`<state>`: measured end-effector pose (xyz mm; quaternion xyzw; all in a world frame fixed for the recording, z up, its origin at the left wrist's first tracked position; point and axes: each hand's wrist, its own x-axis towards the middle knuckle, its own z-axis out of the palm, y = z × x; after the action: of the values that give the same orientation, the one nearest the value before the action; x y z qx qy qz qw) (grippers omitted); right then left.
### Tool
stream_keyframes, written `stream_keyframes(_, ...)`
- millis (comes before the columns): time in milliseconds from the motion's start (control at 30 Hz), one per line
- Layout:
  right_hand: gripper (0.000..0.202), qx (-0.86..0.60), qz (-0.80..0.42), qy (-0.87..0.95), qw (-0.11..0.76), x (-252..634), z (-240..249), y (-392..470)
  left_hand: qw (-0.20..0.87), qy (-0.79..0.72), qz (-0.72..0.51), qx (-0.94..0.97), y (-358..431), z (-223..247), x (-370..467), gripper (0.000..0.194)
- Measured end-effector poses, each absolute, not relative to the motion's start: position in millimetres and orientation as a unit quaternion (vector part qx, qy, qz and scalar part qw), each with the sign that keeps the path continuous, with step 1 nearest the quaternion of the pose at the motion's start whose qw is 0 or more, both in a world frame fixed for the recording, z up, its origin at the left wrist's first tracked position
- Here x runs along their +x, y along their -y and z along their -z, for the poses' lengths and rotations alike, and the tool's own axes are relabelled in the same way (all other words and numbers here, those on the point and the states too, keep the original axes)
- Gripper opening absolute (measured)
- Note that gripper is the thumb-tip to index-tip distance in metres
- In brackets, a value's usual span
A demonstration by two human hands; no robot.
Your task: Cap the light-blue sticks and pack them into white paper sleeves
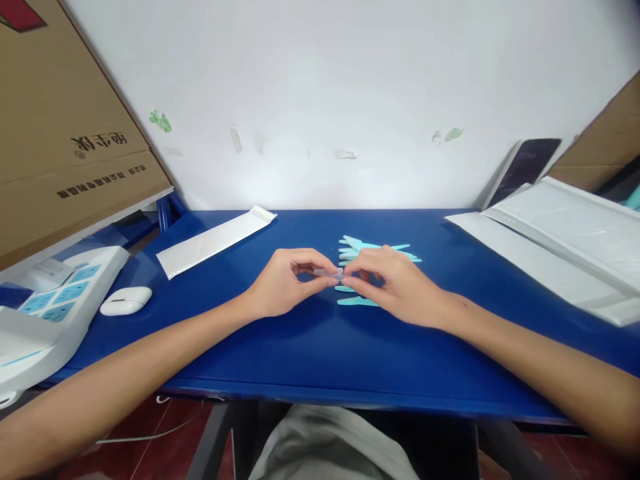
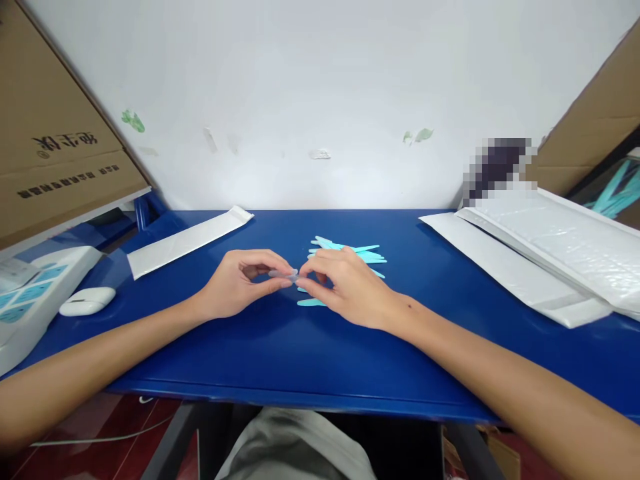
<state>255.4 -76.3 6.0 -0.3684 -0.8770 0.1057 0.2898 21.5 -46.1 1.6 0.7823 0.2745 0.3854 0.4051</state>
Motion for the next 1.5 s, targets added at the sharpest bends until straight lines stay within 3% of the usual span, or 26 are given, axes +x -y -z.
stream_keyframes(300,0.022,-0.440,-0.157,0.810,0.355,252.5,-4.5,79.6,0.526,-0.315,-0.402,0.680,31.4,3.6,20.1,0.028)
stream_keyframes(467,0.022,-0.413,-0.063,0.832,0.366,249.4,-6.4,79.5,0.528,-0.298,-0.383,0.697,29.5,8.0,19.5,0.047)
stream_keyframes(667,0.030,-0.499,-0.122,0.787,0.341,250.8,-7.9,80.1,0.513,-0.316,-0.388,0.697,31.1,5.7,18.1,0.030)
stream_keyframes(933,0.031,-0.456,-0.183,0.790,0.367,244.9,-12.8,81.7,0.547,-0.317,-0.389,0.670,34.5,4.5,18.9,0.032)
stream_keyframes(1133,0.028,-0.449,-0.241,0.782,0.359,243.0,-14.8,82.4,0.550,-0.275,-0.406,0.676,36.2,5.6,19.6,0.062)
stream_keyframes(1200,0.030,-0.449,-0.293,0.770,0.347,243.3,-14.1,81.8,0.529,-0.269,-0.416,0.689,36.6,5.9,19.4,0.057)
stream_keyframes(1333,0.032,-0.448,-0.343,0.763,0.314,242.6,-13.4,80.6,0.460,-0.262,-0.412,0.741,38.1,6.1,19.0,0.029)
stream_keyframes(1500,0.033,-0.423,-0.245,0.834,0.255,251.5,-21.0,80.6,0.433,-0.264,-0.391,0.768,37.7,3.9,16.5,0.026)
